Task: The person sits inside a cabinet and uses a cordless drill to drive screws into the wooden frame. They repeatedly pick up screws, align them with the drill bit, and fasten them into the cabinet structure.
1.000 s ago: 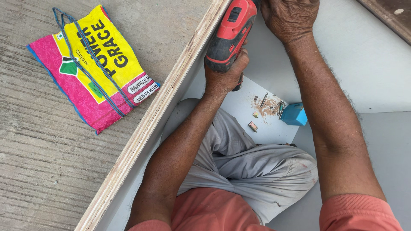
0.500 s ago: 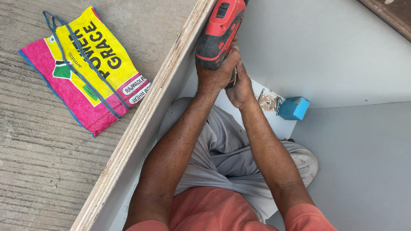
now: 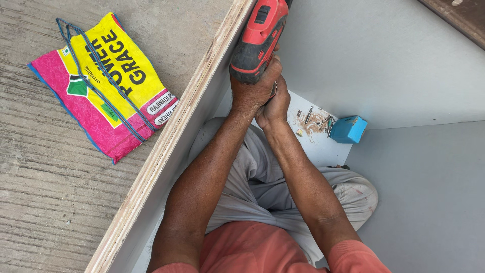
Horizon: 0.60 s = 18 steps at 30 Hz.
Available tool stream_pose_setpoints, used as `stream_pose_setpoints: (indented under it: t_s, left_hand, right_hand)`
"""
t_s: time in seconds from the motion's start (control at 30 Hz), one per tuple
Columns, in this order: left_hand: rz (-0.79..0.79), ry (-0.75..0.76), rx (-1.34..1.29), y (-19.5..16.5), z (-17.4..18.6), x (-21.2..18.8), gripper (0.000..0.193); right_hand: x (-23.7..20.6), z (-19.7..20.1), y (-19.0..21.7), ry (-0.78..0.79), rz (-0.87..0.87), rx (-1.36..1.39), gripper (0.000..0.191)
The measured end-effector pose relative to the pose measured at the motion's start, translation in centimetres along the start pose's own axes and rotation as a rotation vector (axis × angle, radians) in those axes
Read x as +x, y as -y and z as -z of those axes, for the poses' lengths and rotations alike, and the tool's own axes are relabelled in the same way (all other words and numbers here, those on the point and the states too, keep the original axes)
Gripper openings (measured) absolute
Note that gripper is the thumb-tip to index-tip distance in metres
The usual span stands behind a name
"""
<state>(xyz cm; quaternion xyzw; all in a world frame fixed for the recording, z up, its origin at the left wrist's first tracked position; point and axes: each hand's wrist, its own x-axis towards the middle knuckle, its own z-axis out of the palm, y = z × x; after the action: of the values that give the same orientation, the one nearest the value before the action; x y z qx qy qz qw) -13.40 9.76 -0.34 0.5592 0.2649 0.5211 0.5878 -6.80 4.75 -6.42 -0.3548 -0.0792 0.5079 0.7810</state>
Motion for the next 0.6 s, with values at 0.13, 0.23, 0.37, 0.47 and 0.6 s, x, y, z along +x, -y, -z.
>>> stream_pose_setpoints:
  t_s: [0.13, 0.23, 0.37, 0.47, 0.6]
  left_hand:
    - [-0.01, -0.002, 0.005, 0.2, 0.0, 0.1, 0.03]
    - [-0.023, 0.004, 0.007, 0.5, 0.0, 0.1, 0.031]
    - [-0.012, 0.003, -0.006, 1.1, 0.0, 0.1, 0.031]
    - [0.033, -0.007, -0.044, 1.2, 0.0, 0.0, 0.032]
    - [-0.021, 0.014, -0.011, 1.0, 0.0, 0.3, 0.031]
  right_hand:
    - [-0.1, -0.3, 0.0, -0.019, 0.026, -0.042, 0.048]
    - [0.0, -0.3, 0.0, -0.008, 0.038, -0.033, 0.047]
    - [0.1, 0.0, 0.0, -0.026, 0.003, -0.01, 0.047]
    - [0.1, 0.3, 0.0, 0.0, -0.006, -0.014, 0.046]
    - [0.2, 0.3, 0.1, -0.011, 0.0, -0.029, 0.046]
